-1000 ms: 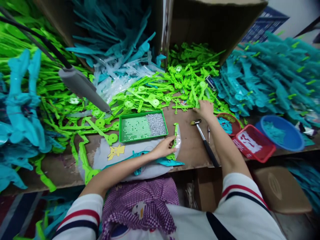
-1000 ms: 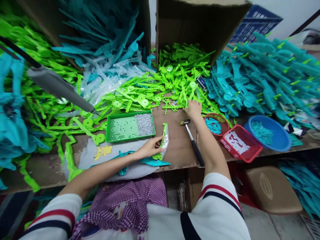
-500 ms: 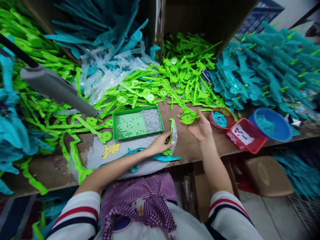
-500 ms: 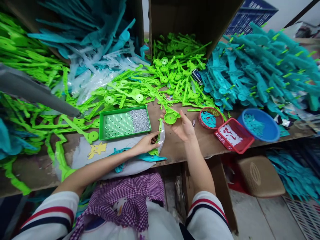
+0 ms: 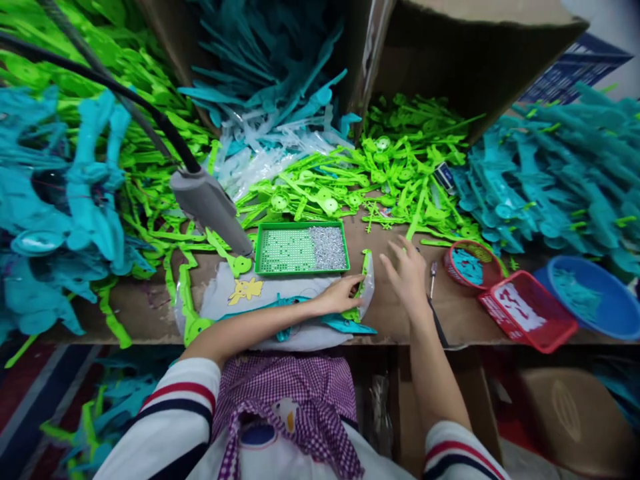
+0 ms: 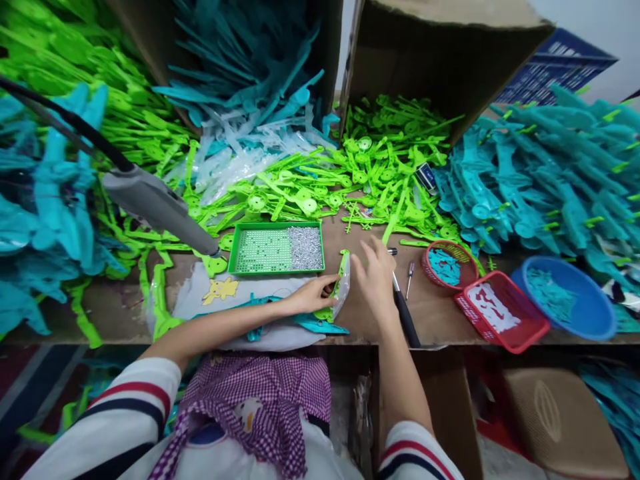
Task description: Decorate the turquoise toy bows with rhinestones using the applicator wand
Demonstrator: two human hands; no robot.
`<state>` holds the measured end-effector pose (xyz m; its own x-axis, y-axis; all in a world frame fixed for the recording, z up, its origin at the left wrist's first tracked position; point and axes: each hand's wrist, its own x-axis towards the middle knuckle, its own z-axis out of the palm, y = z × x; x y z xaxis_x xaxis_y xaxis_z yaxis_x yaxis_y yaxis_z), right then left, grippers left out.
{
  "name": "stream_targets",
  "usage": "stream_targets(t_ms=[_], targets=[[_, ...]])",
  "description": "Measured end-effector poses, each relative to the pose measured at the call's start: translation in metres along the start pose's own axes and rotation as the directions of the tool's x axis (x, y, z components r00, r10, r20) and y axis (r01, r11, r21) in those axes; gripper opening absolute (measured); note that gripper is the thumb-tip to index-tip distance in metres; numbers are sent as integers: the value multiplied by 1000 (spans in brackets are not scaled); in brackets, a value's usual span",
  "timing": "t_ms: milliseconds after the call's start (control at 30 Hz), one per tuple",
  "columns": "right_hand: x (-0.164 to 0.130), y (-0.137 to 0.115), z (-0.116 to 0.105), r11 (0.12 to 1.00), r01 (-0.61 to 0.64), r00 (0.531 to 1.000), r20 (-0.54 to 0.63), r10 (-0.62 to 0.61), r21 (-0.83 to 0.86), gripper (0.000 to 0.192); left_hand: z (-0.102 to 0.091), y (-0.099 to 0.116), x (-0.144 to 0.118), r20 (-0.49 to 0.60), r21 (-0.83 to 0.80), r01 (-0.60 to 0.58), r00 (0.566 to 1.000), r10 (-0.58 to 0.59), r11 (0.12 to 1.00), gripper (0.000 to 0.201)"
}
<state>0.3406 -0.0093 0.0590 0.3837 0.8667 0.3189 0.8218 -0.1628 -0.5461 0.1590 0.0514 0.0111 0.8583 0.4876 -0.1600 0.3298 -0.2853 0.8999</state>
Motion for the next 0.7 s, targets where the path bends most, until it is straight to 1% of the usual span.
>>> stream_targets(t_ms=[33,67,100,133,167,200,267,333,367,433,467,500,533,600,633,667,700], targets=[[15,-14,6,993,95,993,60,-99,66,46,0,0,0,4,1,0,1000,0,1000,75],[34,-29,15,977,167,974,130,-184,135,43,0,1,0,8,0,1,1000,-1,1000,75],[54,-43,28,958,211,947,202,-249,193,39,0,1,0,8,-1,5,1000,-5,1000,75],[76,-55,44,949,229,924,258,-282,217,36,0,2,0,7,-2,9,1000,-9,1000,74],[98,-65,61,956,212,923,280,-264,202,36,-1,4,-1,4,-3,16,1000,-16,1000,74],[120,-71,79,969,165,932,291,-214,184,41,-1,5,-1,1,-4,23,1000,-23,1000,75],[156,-75,108,974,44,934,336,-119,222,52,-2,8,-3,-1,-3,31,1000,-31,1000,77],[180,-70,123,964,-26,928,365,-76,265,54,-3,9,-3,0,-2,29,1000,-29,1000,77],[188,-65,123,957,-45,925,374,-69,286,52,-3,9,-3,2,-4,27,1000,-27,1000,77],[194,-52,114,942,-79,915,399,-61,325,52,-3,8,-3,3,-11,27,1000,-27,1000,76],[194,-45,106,915,-120,906,420,-59,386,54,-3,8,-3,2,-19,25,1000,-25,1000,76],[191,-39,96,862,-176,893,445,-63,476,57,-3,7,-3,2,-28,21,1000,-21,999,76],[187,-34,87,778,-244,878,472,-77,579,59,-2,6,-3,0,-36,15,1000,-15,999,75],[175,-28,71,539,-378,851,511,-118,753,58,-2,4,-2,0,-46,4,1000,-4,999,75],[169,-27,66,429,-424,843,521,-137,798,56,-1,3,-2,3,-43,3,1000,-3,999,75],[164,-28,63,361,-452,835,529,-151,816,54,-1,3,-1,7,-36,5,1000,-5,999,75],[159,-29,62,322,-470,828,537,-161,822,53,-1,2,-1,11,-28,6,1000,-6,1000,75]])
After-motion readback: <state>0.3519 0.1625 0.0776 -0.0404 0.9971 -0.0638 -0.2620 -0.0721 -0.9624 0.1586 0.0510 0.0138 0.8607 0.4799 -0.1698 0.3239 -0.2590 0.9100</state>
